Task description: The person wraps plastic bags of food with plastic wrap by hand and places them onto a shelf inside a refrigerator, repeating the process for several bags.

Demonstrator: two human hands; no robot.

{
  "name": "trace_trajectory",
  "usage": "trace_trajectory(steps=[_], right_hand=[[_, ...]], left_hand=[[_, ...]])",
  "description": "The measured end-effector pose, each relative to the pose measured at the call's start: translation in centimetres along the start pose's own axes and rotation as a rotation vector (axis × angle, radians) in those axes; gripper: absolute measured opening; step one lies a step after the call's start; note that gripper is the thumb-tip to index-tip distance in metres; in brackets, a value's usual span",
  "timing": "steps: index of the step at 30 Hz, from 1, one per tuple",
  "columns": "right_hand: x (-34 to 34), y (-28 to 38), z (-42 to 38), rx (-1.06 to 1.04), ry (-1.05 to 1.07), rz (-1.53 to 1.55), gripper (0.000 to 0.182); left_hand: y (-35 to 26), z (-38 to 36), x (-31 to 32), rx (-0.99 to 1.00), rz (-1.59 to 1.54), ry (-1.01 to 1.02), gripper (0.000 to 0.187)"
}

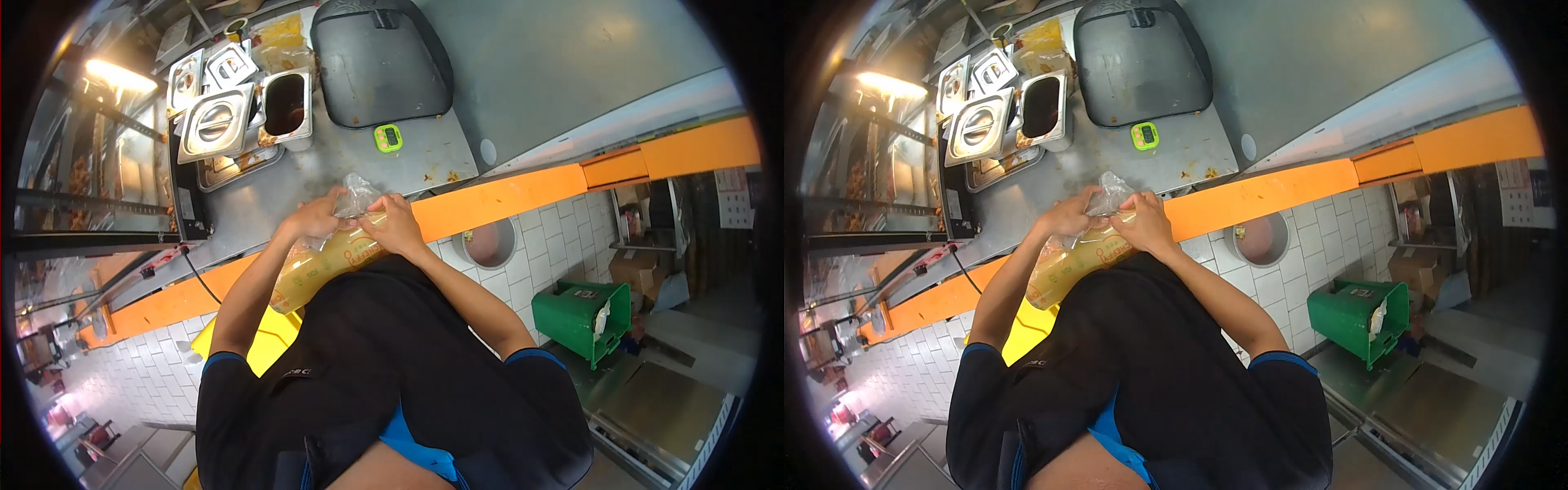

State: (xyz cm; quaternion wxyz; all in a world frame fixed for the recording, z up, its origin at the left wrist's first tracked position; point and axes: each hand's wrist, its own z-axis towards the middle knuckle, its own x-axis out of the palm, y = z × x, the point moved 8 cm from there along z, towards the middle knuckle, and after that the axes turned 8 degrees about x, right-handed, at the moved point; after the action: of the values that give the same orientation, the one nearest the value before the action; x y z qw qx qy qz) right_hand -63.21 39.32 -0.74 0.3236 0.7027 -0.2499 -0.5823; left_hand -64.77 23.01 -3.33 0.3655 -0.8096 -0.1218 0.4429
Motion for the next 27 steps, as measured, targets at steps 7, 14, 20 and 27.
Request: trace_trajectory(steps=[7, 14, 20, 27], right_hand=[[0.8, -0.9, 2.6, 0.160, -0.095, -0.248, 0.025], [-4.5, -10.4, 3.1, 0.559, -0.121, 0.500, 0.031], [-0.6, -1.7, 1.8, 0.183, 0.203, 0.104, 0.064], [0.9, 1.5, 2.5, 0.122, 0.194, 0.181, 0.084]], left_hand=[[-4.8, -2.9, -1.4, -0.144, 0.149, -0.116, 0.059], [-2.8, -7.3, -4.5, 0.183, -0.447, -0.560, 0.049], [-4.6, -10.1, -9.0, 0.088, -0.596, -0.678, 0.043], [-8.2, -13.2, -12.2, 0.230, -1.059, -0.711, 0.046]])
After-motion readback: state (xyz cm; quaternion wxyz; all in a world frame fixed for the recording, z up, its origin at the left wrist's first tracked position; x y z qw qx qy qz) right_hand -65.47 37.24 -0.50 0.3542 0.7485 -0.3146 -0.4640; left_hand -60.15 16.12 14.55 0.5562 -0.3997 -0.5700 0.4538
